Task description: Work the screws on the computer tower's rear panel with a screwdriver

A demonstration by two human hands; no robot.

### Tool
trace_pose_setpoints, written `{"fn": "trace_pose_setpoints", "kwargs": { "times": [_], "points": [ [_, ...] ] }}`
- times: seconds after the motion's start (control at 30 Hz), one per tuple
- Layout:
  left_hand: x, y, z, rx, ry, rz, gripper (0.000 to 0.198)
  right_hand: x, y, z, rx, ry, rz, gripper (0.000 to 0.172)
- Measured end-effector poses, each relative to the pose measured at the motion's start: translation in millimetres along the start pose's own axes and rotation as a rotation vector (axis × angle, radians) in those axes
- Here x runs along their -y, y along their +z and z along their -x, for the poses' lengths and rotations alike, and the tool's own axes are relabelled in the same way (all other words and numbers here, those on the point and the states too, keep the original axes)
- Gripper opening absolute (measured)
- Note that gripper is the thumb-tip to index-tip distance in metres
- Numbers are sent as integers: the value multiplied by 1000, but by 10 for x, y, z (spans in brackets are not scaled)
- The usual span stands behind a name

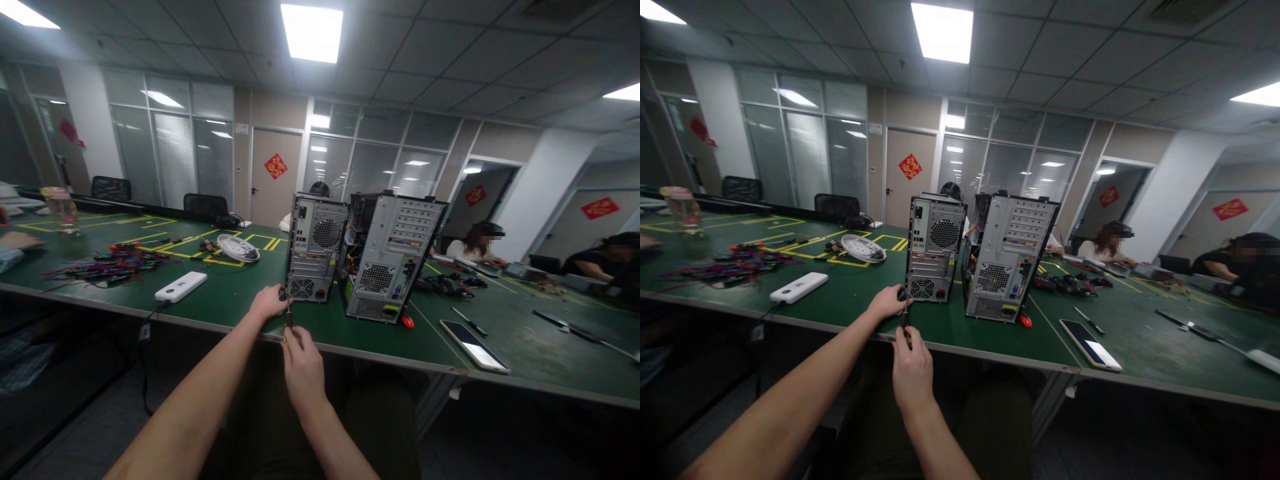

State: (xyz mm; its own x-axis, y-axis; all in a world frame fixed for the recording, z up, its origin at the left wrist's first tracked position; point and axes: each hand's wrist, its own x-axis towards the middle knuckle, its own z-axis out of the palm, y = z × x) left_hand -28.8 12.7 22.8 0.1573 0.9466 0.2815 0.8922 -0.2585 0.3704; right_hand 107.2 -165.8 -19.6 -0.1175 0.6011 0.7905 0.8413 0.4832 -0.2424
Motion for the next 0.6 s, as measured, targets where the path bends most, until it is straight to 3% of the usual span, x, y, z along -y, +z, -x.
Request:
{"fn": "trace_pose_setpoints", "kwargs": {
  "times": [0.37, 0.5, 0.6],
  "points": [
    [-1, -1, 13, -6, 8, -22, 48, -13, 127, 72, 63, 55, 70, 14],
    [-4, -8, 8, -5, 7, -24, 49, 17, 87, -23, 37, 125, 98, 5],
    [-5, -7, 5, -2, -2, -25, 46, 50, 28, -126, 92, 174, 139, 7]
  ]
}}
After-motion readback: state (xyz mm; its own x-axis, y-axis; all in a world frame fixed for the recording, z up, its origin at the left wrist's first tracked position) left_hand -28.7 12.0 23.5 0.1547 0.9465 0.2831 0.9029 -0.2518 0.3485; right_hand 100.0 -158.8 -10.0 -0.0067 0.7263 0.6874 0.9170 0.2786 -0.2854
